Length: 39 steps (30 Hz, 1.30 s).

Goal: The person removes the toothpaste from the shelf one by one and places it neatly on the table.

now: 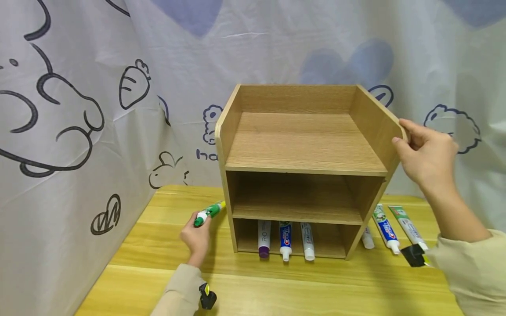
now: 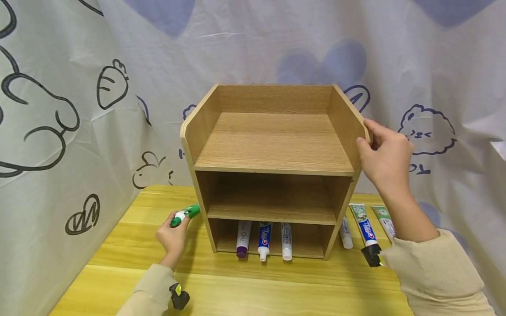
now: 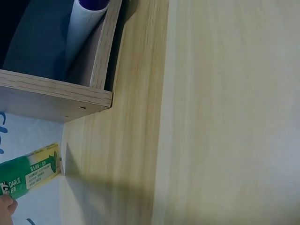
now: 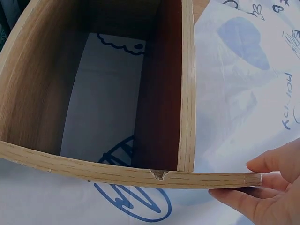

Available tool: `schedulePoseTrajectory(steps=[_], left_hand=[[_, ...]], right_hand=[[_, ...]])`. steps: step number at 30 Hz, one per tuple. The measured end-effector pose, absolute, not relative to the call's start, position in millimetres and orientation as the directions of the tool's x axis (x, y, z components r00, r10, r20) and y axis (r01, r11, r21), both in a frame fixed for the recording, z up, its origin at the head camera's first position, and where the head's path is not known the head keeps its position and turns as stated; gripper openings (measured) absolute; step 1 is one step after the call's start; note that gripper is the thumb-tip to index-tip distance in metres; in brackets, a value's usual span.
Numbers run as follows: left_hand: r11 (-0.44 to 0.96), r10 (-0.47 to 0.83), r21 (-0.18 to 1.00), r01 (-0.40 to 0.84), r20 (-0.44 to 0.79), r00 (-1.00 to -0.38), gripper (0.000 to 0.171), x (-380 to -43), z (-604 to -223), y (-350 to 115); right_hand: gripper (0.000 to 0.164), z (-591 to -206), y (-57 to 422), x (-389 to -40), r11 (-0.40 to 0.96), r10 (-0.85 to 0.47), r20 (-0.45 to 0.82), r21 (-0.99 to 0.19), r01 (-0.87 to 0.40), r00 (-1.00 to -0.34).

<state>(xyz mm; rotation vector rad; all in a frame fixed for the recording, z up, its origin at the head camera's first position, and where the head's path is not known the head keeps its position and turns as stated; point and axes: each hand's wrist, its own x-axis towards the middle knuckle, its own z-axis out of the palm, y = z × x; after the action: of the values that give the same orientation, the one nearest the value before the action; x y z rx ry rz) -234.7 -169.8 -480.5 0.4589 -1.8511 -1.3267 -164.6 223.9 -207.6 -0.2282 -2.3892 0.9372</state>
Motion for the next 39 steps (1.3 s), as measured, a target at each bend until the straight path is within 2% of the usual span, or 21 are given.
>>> schedulePoseTrajectory(steps=[5, 11, 19, 25, 33, 39], left_hand=[[0.383, -0.674, 0.910, 0.157, 0.391, -0.627, 0.033, -239.4, -480.0, -164.1], [0.387, -0.625, 0.912, 0.137, 0.368, -0.688, 0.035, -238.3, -485.0, -155.0], [0.496, -0.495, 0.865, 0.076, 0.354, -0.794, 0.038, -234.3, -501.3, -149.5], [0.572, -0.422, 0.820, 0.031, 0.326, -0.846, 0.042, -232.8, -515.6, -149.0], [0.639, -0.342, 0.766, 0.069, 0.363, -0.867, 0.033, -233.2, -526.0, -146.7], [0.634, -0.319, 0.770, 0.070, 0.343, -0.883, 0.031, -231.7, -527.5, -146.5]], right_hand=[[0.044, -208.5, 224.5, -164.0, 0.741, 0.352, 0.423, -0.671, -0.027, -0.835], [0.044, -210.5, 224.8, -162.6, 0.731, 0.347, 0.421, -0.681, -0.040, -0.838], [0.045, -210.0, 225.8, -161.6, 0.720, 0.353, 0.422, -0.692, -0.045, -0.835], [0.045, -209.4, 225.8, -161.3, 0.720, 0.352, 0.412, -0.693, -0.038, -0.840], [0.045, -209.1, 225.5, -162.1, 0.724, 0.353, 0.412, -0.689, -0.035, -0.840], [0.045, -209.7, 225.1, -162.6, 0.731, 0.349, 0.423, -0.681, -0.040, -0.836]])
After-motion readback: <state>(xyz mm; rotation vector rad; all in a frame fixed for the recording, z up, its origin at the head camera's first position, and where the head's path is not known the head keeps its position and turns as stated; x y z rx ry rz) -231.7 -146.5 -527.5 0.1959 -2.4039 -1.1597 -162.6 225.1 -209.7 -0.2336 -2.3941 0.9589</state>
